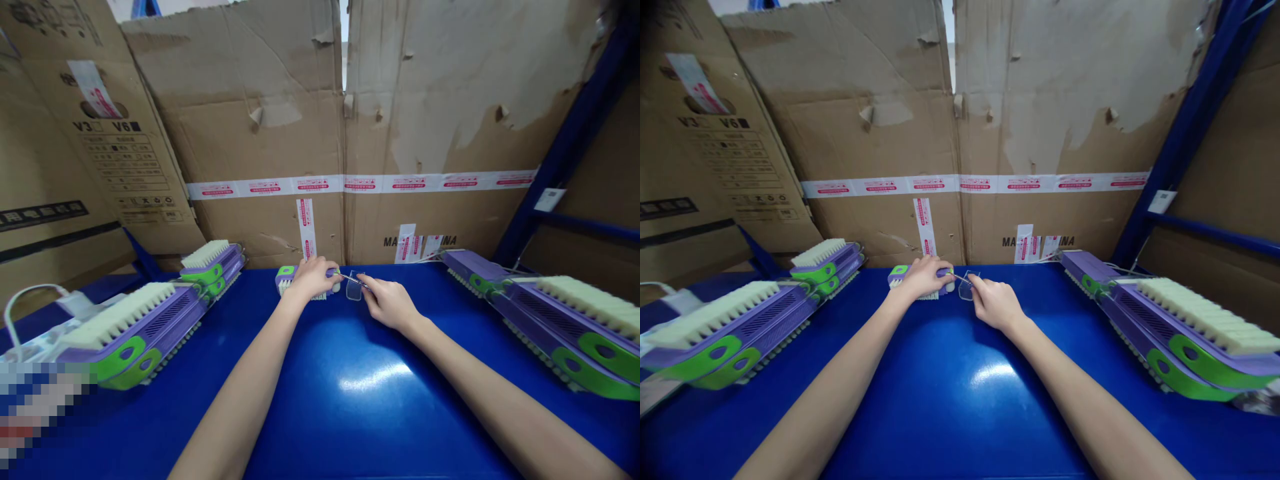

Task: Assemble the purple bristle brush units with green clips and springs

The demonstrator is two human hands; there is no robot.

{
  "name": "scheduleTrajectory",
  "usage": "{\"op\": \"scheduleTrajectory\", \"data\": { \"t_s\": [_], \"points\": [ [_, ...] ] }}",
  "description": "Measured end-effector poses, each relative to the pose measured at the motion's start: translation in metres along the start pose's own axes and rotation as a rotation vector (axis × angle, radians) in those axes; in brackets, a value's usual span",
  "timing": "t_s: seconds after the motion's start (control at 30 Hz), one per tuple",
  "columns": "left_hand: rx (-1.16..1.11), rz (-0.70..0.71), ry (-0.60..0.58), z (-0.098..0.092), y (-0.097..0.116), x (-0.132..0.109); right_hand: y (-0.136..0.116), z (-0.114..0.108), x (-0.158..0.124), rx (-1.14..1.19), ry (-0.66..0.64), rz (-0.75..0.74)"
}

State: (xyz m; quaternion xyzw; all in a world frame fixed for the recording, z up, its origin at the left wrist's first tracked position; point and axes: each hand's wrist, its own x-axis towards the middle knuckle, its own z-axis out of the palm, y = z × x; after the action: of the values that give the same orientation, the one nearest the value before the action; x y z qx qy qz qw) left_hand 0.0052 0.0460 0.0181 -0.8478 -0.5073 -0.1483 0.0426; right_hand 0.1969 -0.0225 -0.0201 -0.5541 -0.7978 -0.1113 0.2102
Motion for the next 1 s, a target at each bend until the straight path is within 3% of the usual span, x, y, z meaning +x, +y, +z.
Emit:
{"op": "scheduleTrajectory", "data": {
  "t_s": [0.2, 0.63, 0.83, 1.0],
  "points": [
    [-0.029, -0.004, -0.048, -0.002, -0.001, 0.002, 0.002, -0.003, 0.0, -0.029, 0.009, 0.029],
    [-0.03, -0.041, -0.042, -0.004, 0.004, 0.0, -0.001, 0.003, 0.0, -0.043, -0.22, 0.062],
    [-0.01, -0.038, -0.003, -0.001, 0.004, -0.001, 0.009, 0.003, 0.002, -0.058, -0.117, 0.047],
    [0.033, -0.034, 0.035, 0.001, 0.005, -0.003, 0.019, 0.003, 0.004, -0.132, -0.096, 0.27]
  ]
}}
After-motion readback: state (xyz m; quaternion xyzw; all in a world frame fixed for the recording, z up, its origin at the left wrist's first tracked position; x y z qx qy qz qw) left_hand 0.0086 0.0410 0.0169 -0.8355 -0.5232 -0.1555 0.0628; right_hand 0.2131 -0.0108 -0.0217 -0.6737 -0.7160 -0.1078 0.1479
